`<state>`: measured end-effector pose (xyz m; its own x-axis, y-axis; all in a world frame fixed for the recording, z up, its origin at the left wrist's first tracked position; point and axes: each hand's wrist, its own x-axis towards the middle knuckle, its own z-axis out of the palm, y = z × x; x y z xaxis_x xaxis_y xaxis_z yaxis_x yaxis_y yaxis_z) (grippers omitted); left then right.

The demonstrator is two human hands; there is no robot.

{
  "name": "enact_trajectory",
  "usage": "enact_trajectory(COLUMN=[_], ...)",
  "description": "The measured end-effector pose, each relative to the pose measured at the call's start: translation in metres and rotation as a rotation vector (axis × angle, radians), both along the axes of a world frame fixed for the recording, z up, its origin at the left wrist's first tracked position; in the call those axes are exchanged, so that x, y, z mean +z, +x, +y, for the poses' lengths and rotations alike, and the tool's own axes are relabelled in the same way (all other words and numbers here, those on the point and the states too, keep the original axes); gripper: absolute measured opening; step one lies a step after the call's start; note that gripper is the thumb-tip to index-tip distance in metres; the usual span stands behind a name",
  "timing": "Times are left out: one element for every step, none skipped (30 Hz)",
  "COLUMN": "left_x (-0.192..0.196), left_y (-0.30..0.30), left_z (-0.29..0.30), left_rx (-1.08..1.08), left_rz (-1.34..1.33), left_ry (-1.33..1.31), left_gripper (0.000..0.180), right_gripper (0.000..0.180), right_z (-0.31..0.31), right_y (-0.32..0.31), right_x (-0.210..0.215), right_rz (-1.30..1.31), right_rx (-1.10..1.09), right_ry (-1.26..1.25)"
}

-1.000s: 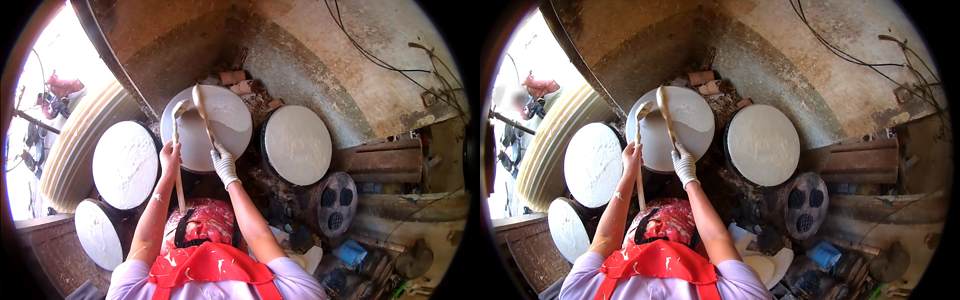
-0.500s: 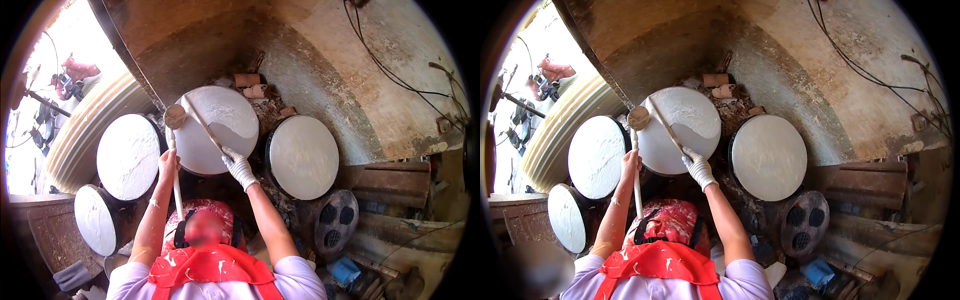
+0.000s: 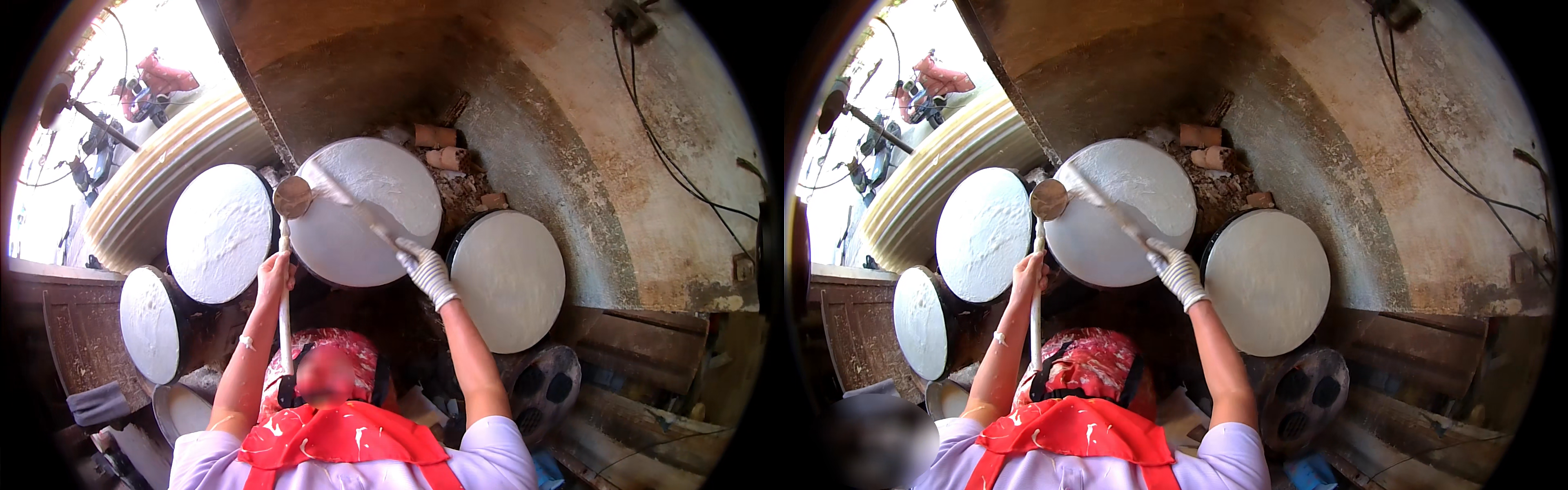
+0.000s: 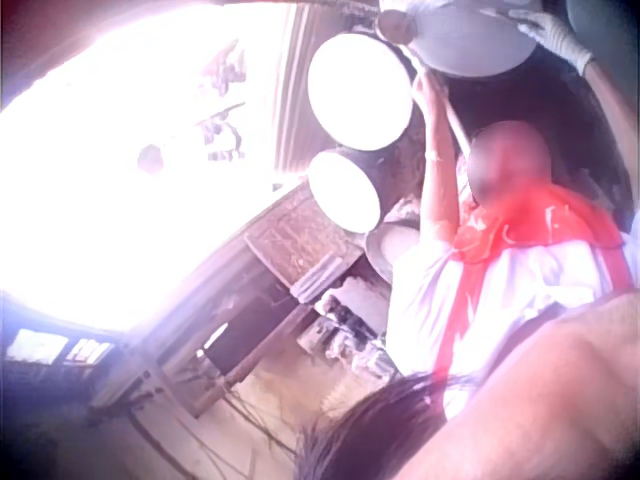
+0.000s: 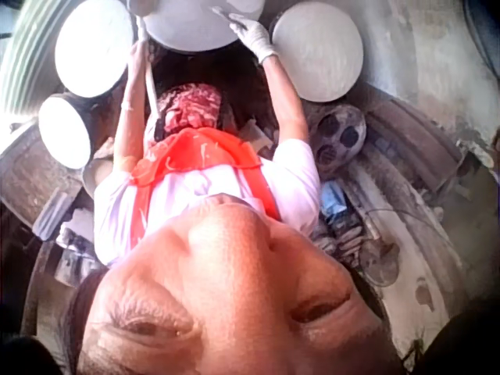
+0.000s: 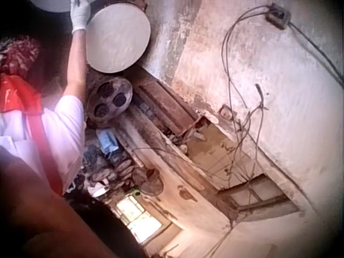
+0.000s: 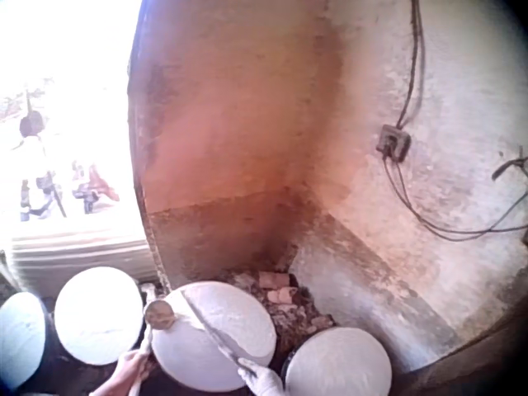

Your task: The person pours liquid batter onto circular heated plates using a ladle and spreads it into thin layers with a wooden stick. They peel the cooked sheets off the plates by hand and place them onto a stack.

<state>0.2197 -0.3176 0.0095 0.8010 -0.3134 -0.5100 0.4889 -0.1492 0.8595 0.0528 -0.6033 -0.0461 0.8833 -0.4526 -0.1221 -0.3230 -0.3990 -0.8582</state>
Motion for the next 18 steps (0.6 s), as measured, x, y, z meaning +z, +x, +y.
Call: enact_trajectory(left_x=[0.000,-0.001,-0.001,-0.002,-0.003,-0.003,-0.003,-0.003,-0.001,0.000,0.002,0.003,0.004,0.006,0.006,0.007,0.007,0.007], left_y=[-0.002,-0.003,-0.006,-0.007,-0.010,-0.011,-0.013,-0.015,-0.016,-0.017,-0.018,-0.020,-0.021,-0.023,-0.025,-0.026,-0.028,-0.029], left_z=[0.003,0.005,0.007,0.009,0.010,0.011,0.013,0.015,0.018,0.020,0.025,0.028,0.032,0.035,0.037,0.039,0.040,0.041], left_rx=[-0.004,0.006,0.014,0.021,0.034,0.045,0.055,0.072,0.085,0.099,0.085,0.073,0.074,0.085,0.089,0.088,0.092,0.101], left_rz=[0.016,0.020,0.027,0.032,0.038,0.043,0.039,0.054,0.060,0.055,0.063,0.070,0.075,0.078,0.099,0.103,0.106,0.101], left_ry=[0.007,0.008,0.011,0.012,0.008,0.005,-0.022,0.001,0.000,-0.011,-0.029,-0.018,-0.006,0.015,0.008,0.008,0.010,-0.002], left_gripper=[0.032,0.033,0.034,0.035,0.035,0.035,0.035,0.033,0.030,0.027,0.029,0.031,0.033,0.035,0.036,0.036,0.036,0.036], right_gripper=[0.028,0.029,0.029,0.029,0.029,0.028,0.028,0.029,0.030,0.031,0.031,0.031,0.030,0.029,0.027,0.025,0.024,0.024], right_z=[-0.012,-0.033,-0.051,-0.059,-0.062,-0.065,-0.061,-0.056,-0.049,-0.043,-0.043,-0.044,-0.051,-0.061,-0.078,-0.088,-0.100,-0.107], right_y=[0.003,0.010,0.020,0.027,0.031,0.034,0.033,0.030,0.024,0.016,0.009,0.004,0.003,0.005,0.014,0.030,0.047,0.060], right_x=[0.002,0.005,0.006,0.007,0.008,0.009,0.010,0.011,0.013,0.014,0.015,0.016,0.015,0.014,0.013,0.008,0.004,0.000], right_rz=[0.025,-0.028,0.004,-0.041,-0.007,-0.001,-0.063,0.033,0.091,0.105,0.144,0.161,0.011,-0.091,-0.017,-0.213,-0.085,-0.053], right_rx=[-0.141,-0.266,-0.169,-0.120,-0.013,0.071,0.180,0.224,0.230,0.233,0.276,0.271,0.220,0.155,0.010,0.009,0.025,0.058], right_ry=[0.146,0.446,0.168,-0.070,-0.038,-0.003,0.036,0.113,0.176,0.260,0.252,0.304,0.190,0.090,0.422,0.294,0.181,0.081])
